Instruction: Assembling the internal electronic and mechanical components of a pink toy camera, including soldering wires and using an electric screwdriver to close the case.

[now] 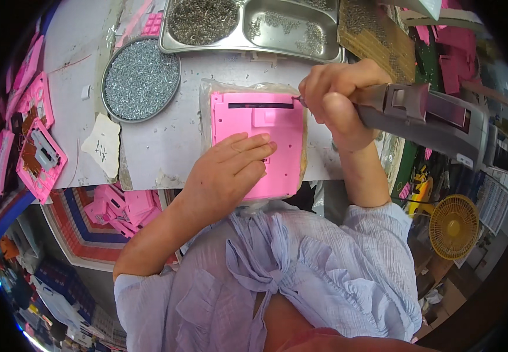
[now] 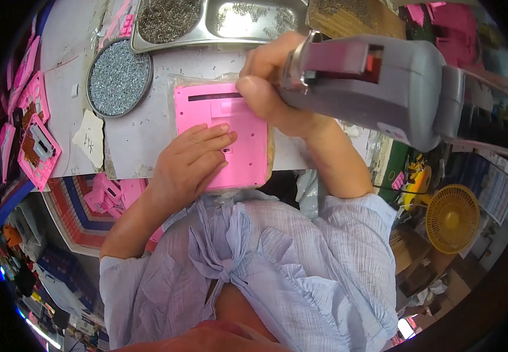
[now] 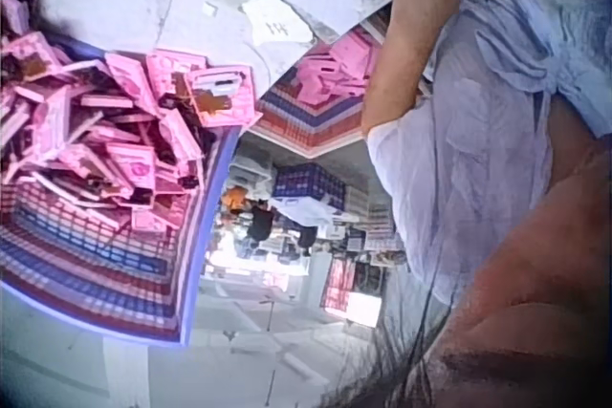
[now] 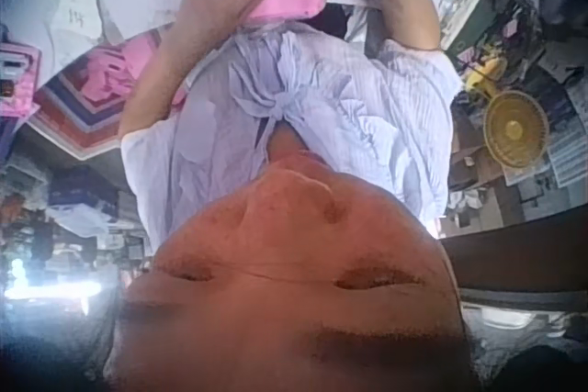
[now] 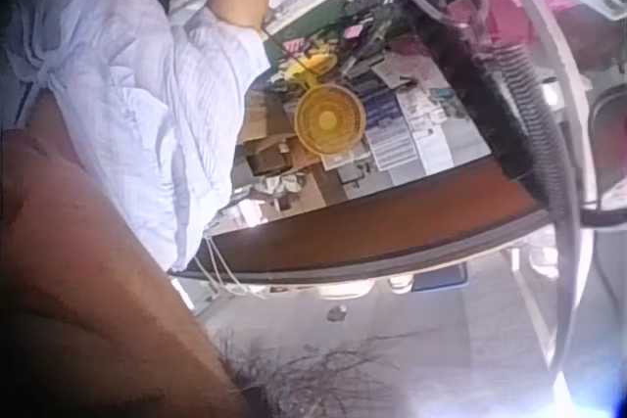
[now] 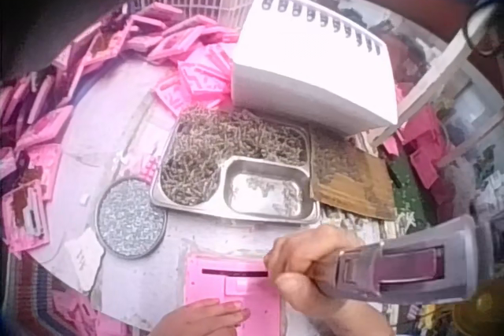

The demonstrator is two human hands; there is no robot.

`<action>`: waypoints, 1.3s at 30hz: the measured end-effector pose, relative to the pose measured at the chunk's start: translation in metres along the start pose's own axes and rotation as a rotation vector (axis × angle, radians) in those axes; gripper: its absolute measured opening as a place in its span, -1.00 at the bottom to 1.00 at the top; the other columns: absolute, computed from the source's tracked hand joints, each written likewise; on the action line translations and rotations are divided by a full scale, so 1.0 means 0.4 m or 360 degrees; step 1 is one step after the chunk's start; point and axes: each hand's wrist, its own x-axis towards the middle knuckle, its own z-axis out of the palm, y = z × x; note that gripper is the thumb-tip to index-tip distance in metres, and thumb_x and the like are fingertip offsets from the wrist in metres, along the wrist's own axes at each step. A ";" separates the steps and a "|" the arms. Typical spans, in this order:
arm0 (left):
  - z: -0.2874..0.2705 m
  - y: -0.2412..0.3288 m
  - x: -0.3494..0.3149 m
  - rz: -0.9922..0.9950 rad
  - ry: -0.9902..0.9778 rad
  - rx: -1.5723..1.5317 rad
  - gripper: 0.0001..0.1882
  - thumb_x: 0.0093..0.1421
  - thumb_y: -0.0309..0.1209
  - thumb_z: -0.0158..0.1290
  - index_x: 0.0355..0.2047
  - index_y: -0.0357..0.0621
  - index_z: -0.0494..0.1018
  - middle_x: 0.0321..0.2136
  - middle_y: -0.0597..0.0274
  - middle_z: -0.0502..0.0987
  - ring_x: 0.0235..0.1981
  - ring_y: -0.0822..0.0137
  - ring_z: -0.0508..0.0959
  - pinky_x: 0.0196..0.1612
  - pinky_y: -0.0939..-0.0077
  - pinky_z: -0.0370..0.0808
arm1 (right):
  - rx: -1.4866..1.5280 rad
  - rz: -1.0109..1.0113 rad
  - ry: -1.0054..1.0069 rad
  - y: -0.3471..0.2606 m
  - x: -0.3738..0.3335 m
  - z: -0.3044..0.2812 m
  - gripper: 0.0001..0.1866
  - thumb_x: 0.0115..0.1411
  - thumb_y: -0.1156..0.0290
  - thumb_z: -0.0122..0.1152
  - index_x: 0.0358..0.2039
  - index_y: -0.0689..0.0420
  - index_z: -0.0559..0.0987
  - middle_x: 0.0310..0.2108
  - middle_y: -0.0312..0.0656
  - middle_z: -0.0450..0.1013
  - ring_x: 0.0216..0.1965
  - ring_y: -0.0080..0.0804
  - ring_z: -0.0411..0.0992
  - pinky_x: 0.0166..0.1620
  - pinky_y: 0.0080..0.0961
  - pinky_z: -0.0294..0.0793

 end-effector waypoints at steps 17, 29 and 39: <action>0.009 0.002 -0.039 -0.0161 0.0640 -0.0124 -0.79 0.09 -0.52 0.31 -0.26 -0.07 0.57 -0.20 0.24 0.70 -0.07 0.24 0.69 0.30 -0.01 0.28 | 0.0627 -0.0117 -0.0627 -0.117 0.005 0.093 -0.70 0.30 0.12 0.37 -0.17 -0.01 0.48 -0.62 -0.44 0.42 -0.62 -0.59 0.39 -0.56 -0.57 0.32; -0.015 -0.013 -0.055 -0.0177 0.0764 -0.0089 -0.76 0.01 -0.52 0.35 -0.30 -0.06 0.57 -0.30 0.31 0.69 -0.17 0.32 0.69 0.25 0.05 0.29 | 0.0516 -0.0050 -0.0541 -0.122 0.011 0.150 -0.70 0.30 0.06 0.36 -0.23 -0.07 0.45 -0.66 -0.50 0.35 -0.67 -0.61 0.31 -0.52 -0.55 0.33; -0.047 -0.022 -0.074 -0.0235 0.0644 0.0163 -0.84 0.13 -0.53 0.26 -0.27 -0.09 0.56 -0.23 0.21 0.68 -0.12 0.24 0.68 0.27 0.04 0.27 | 0.0405 -0.0013 -0.0420 -0.097 0.019 0.180 -0.74 0.34 0.12 0.29 -0.18 -0.05 0.43 -0.69 -0.48 0.29 -0.67 -0.56 0.25 -0.51 -0.50 0.30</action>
